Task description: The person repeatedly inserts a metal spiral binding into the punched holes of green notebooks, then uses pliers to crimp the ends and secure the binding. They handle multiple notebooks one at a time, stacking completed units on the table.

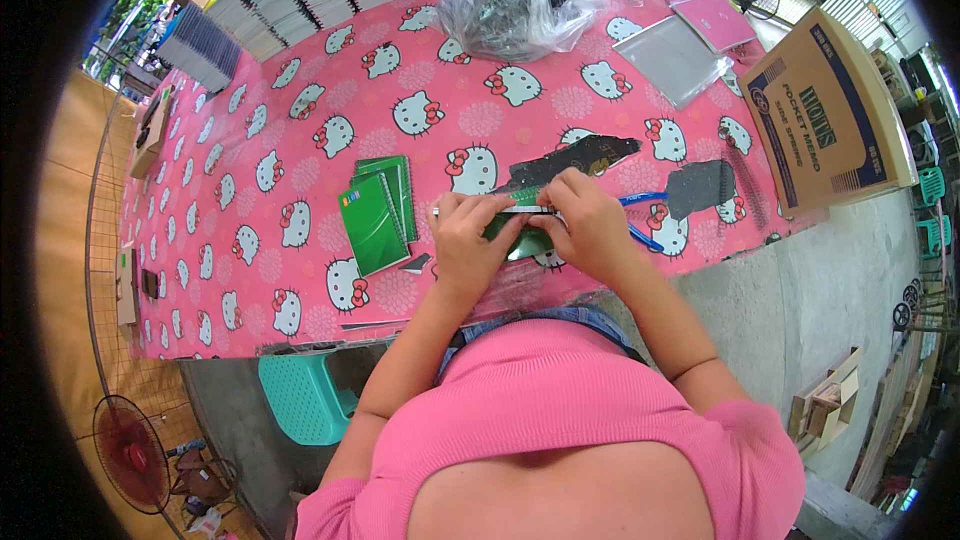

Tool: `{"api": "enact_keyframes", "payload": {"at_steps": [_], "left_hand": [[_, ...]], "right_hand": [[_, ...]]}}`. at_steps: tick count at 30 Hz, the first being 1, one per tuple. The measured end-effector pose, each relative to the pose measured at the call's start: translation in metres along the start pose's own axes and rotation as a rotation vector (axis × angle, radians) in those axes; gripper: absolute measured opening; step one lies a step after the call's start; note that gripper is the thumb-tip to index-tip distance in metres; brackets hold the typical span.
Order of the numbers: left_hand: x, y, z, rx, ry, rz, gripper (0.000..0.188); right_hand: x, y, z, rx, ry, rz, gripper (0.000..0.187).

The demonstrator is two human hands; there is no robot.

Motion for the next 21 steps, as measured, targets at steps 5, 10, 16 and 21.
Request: {"api": "enact_keyframes", "payload": {"at_steps": [5,10,16,21], "left_hand": [[-0.001,0.000,-0.001,0.023,-0.025,-0.020,0.021],[-0.002,0.002,0.000,0.059,-0.025,-0.036,0.022],[-0.007,-0.001,0.001,0.090,-0.084,-0.013,0.025],[-0.008,-0.003,0.004,0.066,-0.030,0.012,0.026]], "right_hand": [[0.003,-0.006,-0.003,0.024,0.006,0.005,0.013],[-0.010,0.020,0.000,0.194,0.015,0.075,0.015],[-0.010,-0.025,-0.017,0.280,-0.131,0.735,0.031],[-0.015,-0.013,-0.003,0.169,-0.085,0.701,0.039]]}}
Point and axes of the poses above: each hand's wrist, its own x-axis away from the middle knuckle, its own y-axis out of the back of the hand, z = x × y, the point moved 8 cm from there along -x, towards the middle knuckle, and after that the axes turned 4 degrees about z, right-handed, at the moved point
